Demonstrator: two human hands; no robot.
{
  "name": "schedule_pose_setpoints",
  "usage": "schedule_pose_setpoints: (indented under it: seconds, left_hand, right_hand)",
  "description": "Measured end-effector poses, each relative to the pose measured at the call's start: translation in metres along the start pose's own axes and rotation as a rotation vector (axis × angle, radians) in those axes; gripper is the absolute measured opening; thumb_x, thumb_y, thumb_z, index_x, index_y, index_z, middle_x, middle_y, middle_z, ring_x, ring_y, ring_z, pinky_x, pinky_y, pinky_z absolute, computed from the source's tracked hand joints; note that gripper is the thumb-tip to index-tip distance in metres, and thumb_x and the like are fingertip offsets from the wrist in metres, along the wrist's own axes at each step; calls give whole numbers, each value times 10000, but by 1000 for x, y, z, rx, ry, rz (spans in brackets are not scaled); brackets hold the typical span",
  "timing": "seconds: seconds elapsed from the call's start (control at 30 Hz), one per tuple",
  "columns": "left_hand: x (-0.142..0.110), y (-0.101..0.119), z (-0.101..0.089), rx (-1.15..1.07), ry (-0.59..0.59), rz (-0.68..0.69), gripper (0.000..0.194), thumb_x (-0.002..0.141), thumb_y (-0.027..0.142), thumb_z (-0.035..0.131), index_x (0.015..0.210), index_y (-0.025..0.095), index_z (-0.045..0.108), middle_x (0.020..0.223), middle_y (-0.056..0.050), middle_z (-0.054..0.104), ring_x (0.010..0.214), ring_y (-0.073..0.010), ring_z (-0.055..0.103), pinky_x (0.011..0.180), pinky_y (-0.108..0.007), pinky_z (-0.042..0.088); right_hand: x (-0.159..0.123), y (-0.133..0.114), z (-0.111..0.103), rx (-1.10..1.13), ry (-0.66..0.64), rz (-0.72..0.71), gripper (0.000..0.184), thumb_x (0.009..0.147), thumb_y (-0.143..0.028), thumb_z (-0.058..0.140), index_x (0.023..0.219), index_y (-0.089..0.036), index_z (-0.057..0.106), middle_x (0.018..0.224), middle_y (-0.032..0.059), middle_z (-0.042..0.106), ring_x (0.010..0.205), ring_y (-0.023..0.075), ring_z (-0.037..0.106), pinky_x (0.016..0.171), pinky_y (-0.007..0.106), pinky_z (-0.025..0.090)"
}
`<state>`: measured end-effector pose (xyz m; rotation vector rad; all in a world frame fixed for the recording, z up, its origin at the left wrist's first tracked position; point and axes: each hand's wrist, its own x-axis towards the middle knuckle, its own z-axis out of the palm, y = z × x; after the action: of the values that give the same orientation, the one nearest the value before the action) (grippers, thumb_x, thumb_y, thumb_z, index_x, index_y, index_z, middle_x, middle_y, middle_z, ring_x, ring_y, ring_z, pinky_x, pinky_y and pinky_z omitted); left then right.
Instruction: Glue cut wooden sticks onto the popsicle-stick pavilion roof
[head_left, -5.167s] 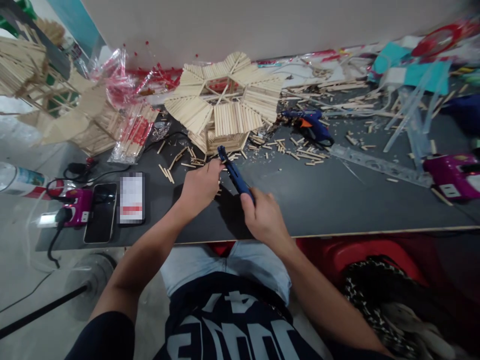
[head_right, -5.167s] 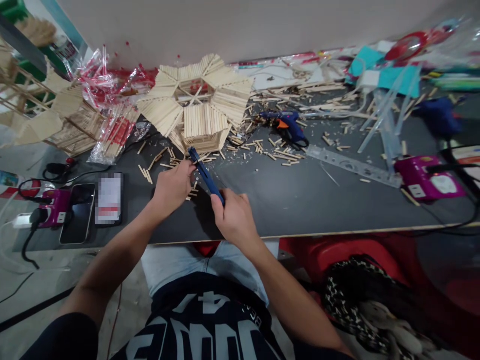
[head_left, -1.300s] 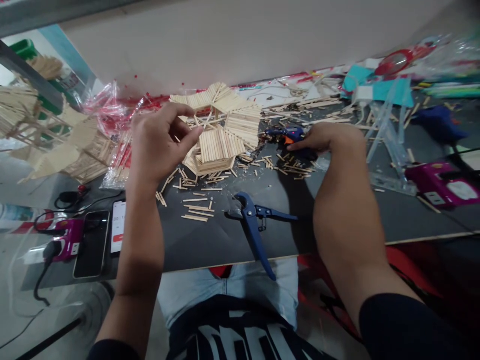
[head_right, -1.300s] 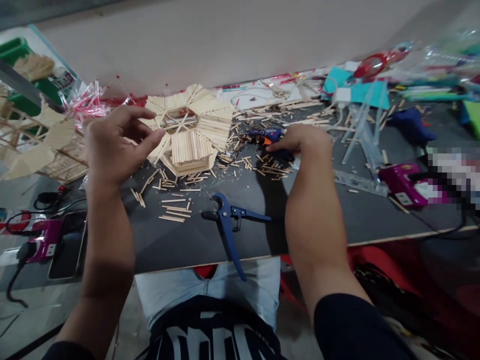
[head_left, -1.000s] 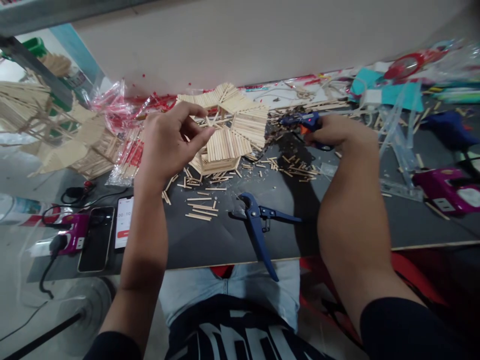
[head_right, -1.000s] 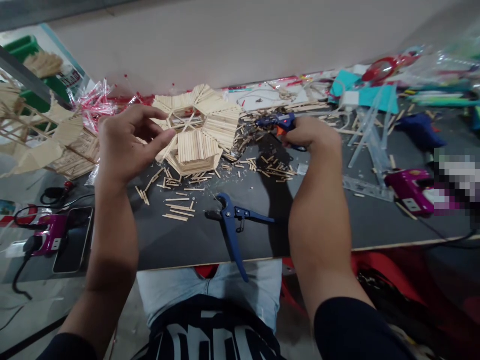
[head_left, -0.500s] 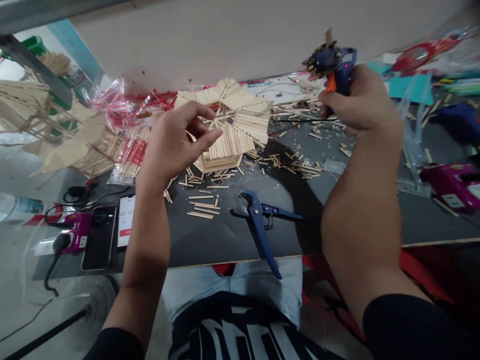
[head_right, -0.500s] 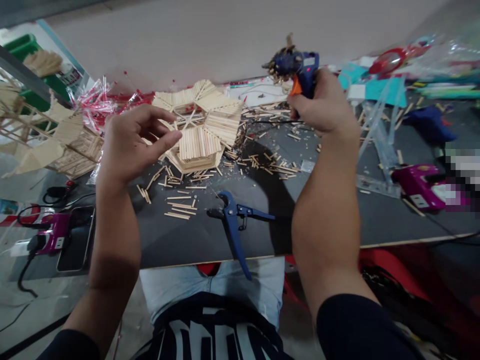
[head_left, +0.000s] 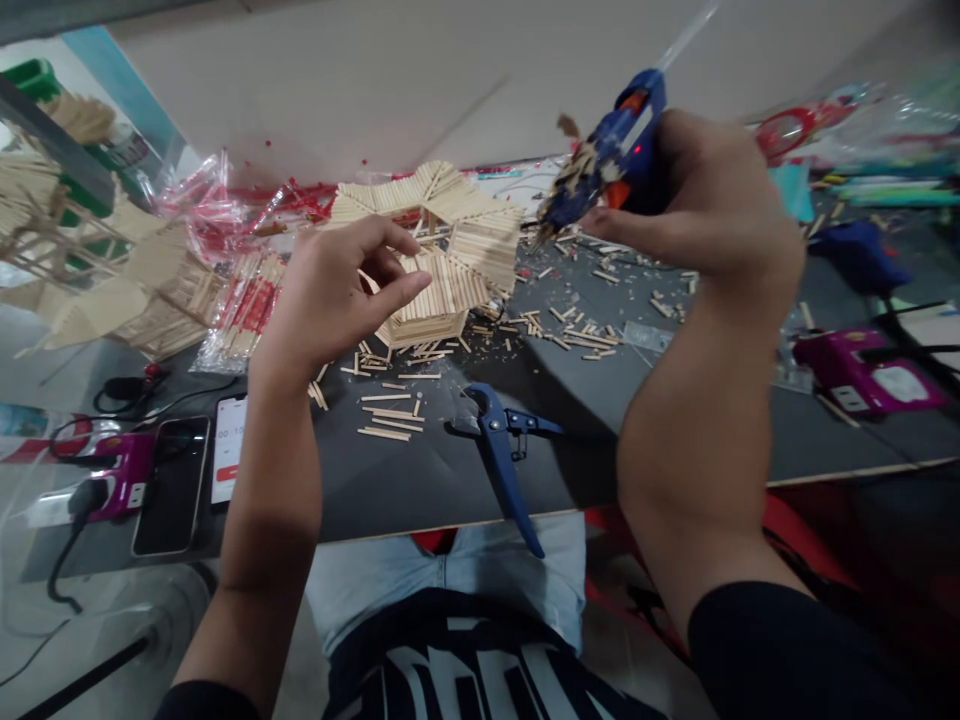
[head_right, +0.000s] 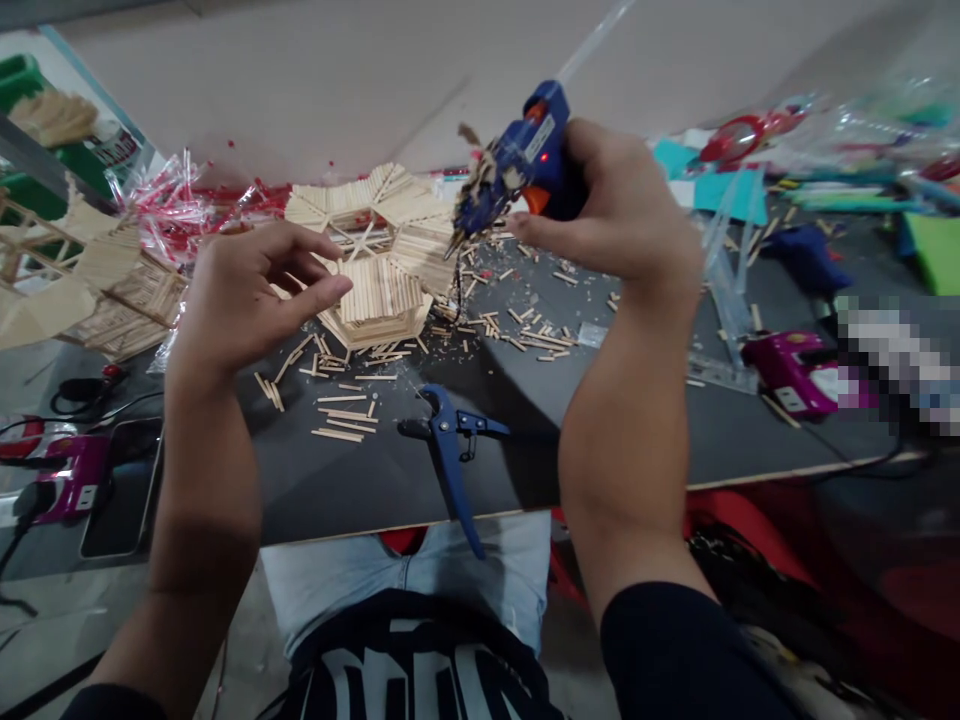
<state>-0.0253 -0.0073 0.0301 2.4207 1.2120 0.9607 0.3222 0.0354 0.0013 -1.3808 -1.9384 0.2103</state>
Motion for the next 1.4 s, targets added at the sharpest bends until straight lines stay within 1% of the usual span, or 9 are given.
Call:
schedule_pose_setpoints:
  seconds: [0.07,0.17,0.27,0.5,0.67,0.77,0.87,1.13,1.4]
  left_hand:
    - [1,2,1,7,-24,-13,226,885,347,704,1031,175,717,808,-21,746,726,-151,705,708,-299,577]
    - [3,4,3,-7,-47,-12,228,872,344,710,1019,170,727,822,-31,759,728,-151,713,711,-287,585]
    - [5,5,7,-1,-68,10,218,860,361,719,985,183,735,858,-28,769,741,-156,725,717,-284,591]
    - [6,4,22,35,-93,73,192,860,345,748,991,205,732,871,-9,767,742,-165,736,764,-301,584]
    - [5,5,27,7,-107,104,179,888,340,745,996,199,725,898,-15,773,704,-155,730,785,-308,584]
    - [5,5,28,3,-105,106,188,887,351,750,990,196,722,888,-18,774,694,-155,726,758,-300,584]
    - [5,5,28,-1,-99,115,175,889,348,750,978,200,723,876,-20,773,679,-149,721,746,-294,582]
    - [6,0,27,12,-131,116,209,907,380,738,1009,198,719,922,-48,774,744,-173,740,739,-294,574]
    - [5,2,28,31,-121,113,220,911,391,733,1003,191,726,887,-38,773,717,-166,735,724,-290,572]
  right_hand:
    - [1,-1,0,-22,-45,-23,450,701,-497,875,876,-207,578,793,-1,534,714,136,453,642,333,390]
    - [3,-6,2,-26,-92,-38,334,702,-267,833,830,-203,531,774,-8,512,700,123,422,614,315,360]
    - [4,-12,6,-52,-131,-43,332,696,-174,795,768,-209,472,722,-25,451,663,109,388,587,304,322]
    - [6,-21,10,-17,-196,-50,361,717,-195,757,711,-218,397,679,-40,400,633,95,345,592,291,325]
    - [7,-21,13,-29,-200,-19,318,719,-162,753,733,-213,440,677,-44,411,638,97,347,595,291,318]
    - [7,-22,13,-29,-204,-13,317,706,-139,757,735,-209,449,687,-43,413,650,97,353,612,290,328]
    - [7,-25,12,-29,-213,6,338,698,-144,746,714,-215,416,680,-39,410,652,103,364,620,298,339]
    - [6,-24,12,-52,-216,13,316,697,-252,734,712,-229,419,644,-31,392,623,118,343,567,308,290]
    - [6,-22,13,-31,-221,55,318,707,-205,762,721,-226,445,664,-35,406,619,115,341,601,322,293]
